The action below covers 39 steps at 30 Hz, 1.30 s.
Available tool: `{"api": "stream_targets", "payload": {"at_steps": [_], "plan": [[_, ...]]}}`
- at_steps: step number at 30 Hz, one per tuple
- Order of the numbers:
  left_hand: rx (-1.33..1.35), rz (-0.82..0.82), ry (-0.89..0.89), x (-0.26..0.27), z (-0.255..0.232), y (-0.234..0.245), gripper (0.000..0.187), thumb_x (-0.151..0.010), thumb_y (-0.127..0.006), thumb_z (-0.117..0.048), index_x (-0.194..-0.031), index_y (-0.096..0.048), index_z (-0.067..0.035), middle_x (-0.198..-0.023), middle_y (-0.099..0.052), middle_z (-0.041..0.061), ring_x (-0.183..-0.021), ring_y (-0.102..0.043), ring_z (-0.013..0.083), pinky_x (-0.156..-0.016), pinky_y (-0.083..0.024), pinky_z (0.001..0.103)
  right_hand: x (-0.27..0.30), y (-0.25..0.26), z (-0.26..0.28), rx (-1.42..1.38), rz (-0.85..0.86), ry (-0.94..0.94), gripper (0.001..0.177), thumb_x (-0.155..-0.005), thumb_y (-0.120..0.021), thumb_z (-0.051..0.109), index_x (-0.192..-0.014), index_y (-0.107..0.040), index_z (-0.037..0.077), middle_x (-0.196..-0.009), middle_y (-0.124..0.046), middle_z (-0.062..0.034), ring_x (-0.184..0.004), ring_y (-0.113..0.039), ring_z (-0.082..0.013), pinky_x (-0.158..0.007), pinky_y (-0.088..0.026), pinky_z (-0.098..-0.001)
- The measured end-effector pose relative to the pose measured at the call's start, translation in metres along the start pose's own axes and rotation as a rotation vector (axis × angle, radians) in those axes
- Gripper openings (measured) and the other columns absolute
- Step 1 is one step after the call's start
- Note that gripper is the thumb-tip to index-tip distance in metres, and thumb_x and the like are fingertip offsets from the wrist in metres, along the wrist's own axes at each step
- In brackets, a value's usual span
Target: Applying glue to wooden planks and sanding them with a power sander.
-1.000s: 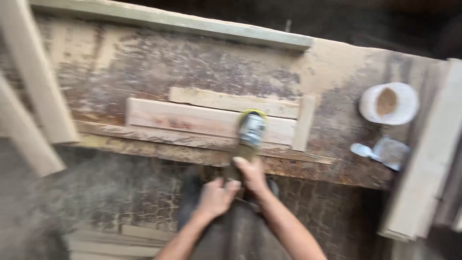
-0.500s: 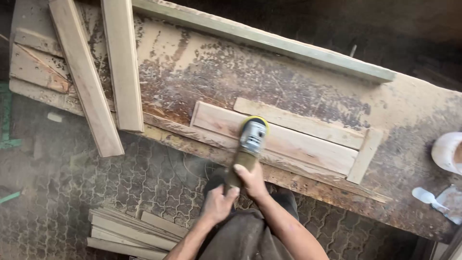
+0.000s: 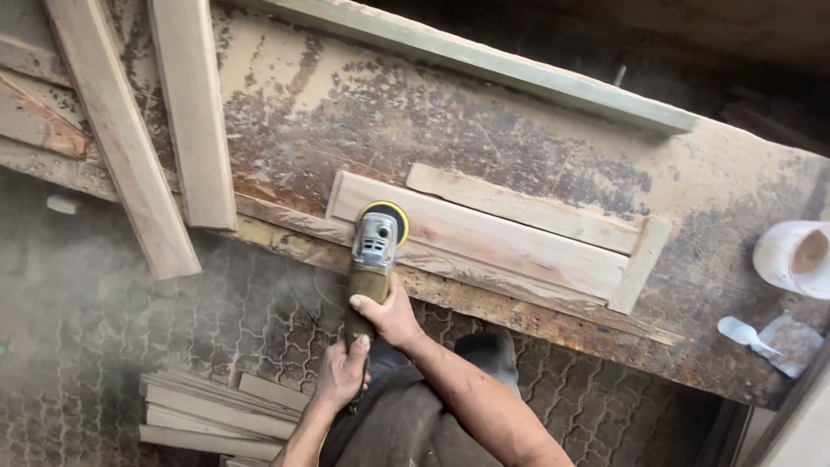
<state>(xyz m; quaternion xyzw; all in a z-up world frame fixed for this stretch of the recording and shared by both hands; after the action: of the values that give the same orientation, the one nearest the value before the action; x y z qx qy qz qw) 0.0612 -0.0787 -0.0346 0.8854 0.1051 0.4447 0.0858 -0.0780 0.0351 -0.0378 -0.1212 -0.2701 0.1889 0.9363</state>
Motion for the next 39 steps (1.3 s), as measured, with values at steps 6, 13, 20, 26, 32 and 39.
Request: {"api": "stream_targets", "payload": {"at_steps": [6, 13, 20, 26, 32, 39], "plan": [[-0.146, 0.160, -0.007, 0.028, -0.027, -0.102, 0.063, -0.086, -0.055, -0.064, -0.095, -0.069, -0.003, -0.061, -0.065, 0.010, -0.047, -0.065, 0.0191, -0.045, -0.052, 0.036, 0.072, 0.112, 0.003, -0.074, -0.203, 0.058, 0.061, -0.082, -0.081, 0.028, -0.129, -0.053, 0.002, -0.110, -0.064, -0.0054, -0.098, -0.061, -0.0139, -0.089, -0.054, -0.0314], [-0.387, 0.316, -0.303, 0.055, -0.078, -0.206, 0.060, -0.086, -0.061, -0.059, -0.108, -0.074, -0.005, -0.093, -0.077, 0.023, -0.091, -0.076, 0.0364, -0.075, -0.058, 0.046, 0.146, 0.221, 0.005, -0.229, -0.385, -0.036, 0.046, -0.082, -0.074, 0.029, -0.117, -0.062, 0.001, -0.100, -0.070, -0.0098, -0.088, -0.070, -0.0214, -0.078, -0.059, -0.0368], [-0.653, 0.379, -0.289, 0.052, -0.103, -0.181, 0.076, -0.087, -0.062, -0.072, -0.101, -0.070, 0.002, -0.093, -0.071, 0.030, -0.096, -0.069, 0.0465, -0.080, -0.055, 0.052, 0.142, 0.219, -0.017, -0.419, -0.484, 0.059, 0.047, -0.082, -0.072, 0.028, -0.120, -0.059, 0.003, -0.105, -0.069, -0.0090, -0.091, -0.069, -0.0216, -0.080, -0.058, -0.0378], [-0.323, 0.129, -0.333, 0.015, -0.044, -0.073, 0.065, -0.087, -0.060, -0.066, -0.109, -0.073, -0.006, -0.087, -0.075, 0.020, -0.089, -0.074, 0.0415, -0.073, -0.058, 0.048, 0.058, 0.099, -0.020, -0.135, -0.247, 0.055, 0.049, -0.084, -0.075, 0.027, -0.122, -0.058, 0.000, -0.104, -0.064, -0.0073, -0.091, -0.062, -0.0165, -0.079, -0.055, -0.0330], [-0.122, 0.019, -0.109, -0.017, -0.005, 0.018, 0.074, -0.084, -0.058, -0.073, -0.089, -0.070, 0.000, -0.060, -0.067, 0.008, -0.052, -0.067, 0.0197, -0.049, -0.054, 0.039, -0.012, -0.012, 0.010, -0.070, -0.016, 0.016, 0.062, -0.081, -0.078, 0.030, -0.128, -0.053, -0.001, -0.105, -0.064, -0.0077, -0.092, -0.061, -0.0163, -0.079, -0.056, -0.0339], [-0.017, 0.029, -0.072, -0.018, -0.014, 0.015, 0.078, -0.084, -0.054, -0.075, -0.090, -0.068, 0.001, -0.062, -0.065, 0.011, -0.052, -0.067, 0.0217, -0.047, -0.054, 0.038, -0.006, -0.009, 0.023, 0.045, -0.020, 0.001, 0.064, -0.080, -0.078, 0.034, -0.128, -0.054, 0.000, -0.108, -0.067, -0.0094, -0.097, -0.065, -0.0181, -0.086, -0.056, -0.0354]]}}
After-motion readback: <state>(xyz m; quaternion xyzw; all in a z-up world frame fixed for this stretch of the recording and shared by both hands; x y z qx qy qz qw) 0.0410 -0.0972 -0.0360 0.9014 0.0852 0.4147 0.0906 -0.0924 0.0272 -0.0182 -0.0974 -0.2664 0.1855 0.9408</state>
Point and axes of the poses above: each hand's wrist, its own x-axis away from the middle knuckle, its own y-axis out of the back of the hand, z = x × y, the point moved 1 cm from there along -x, towards the middle knuckle
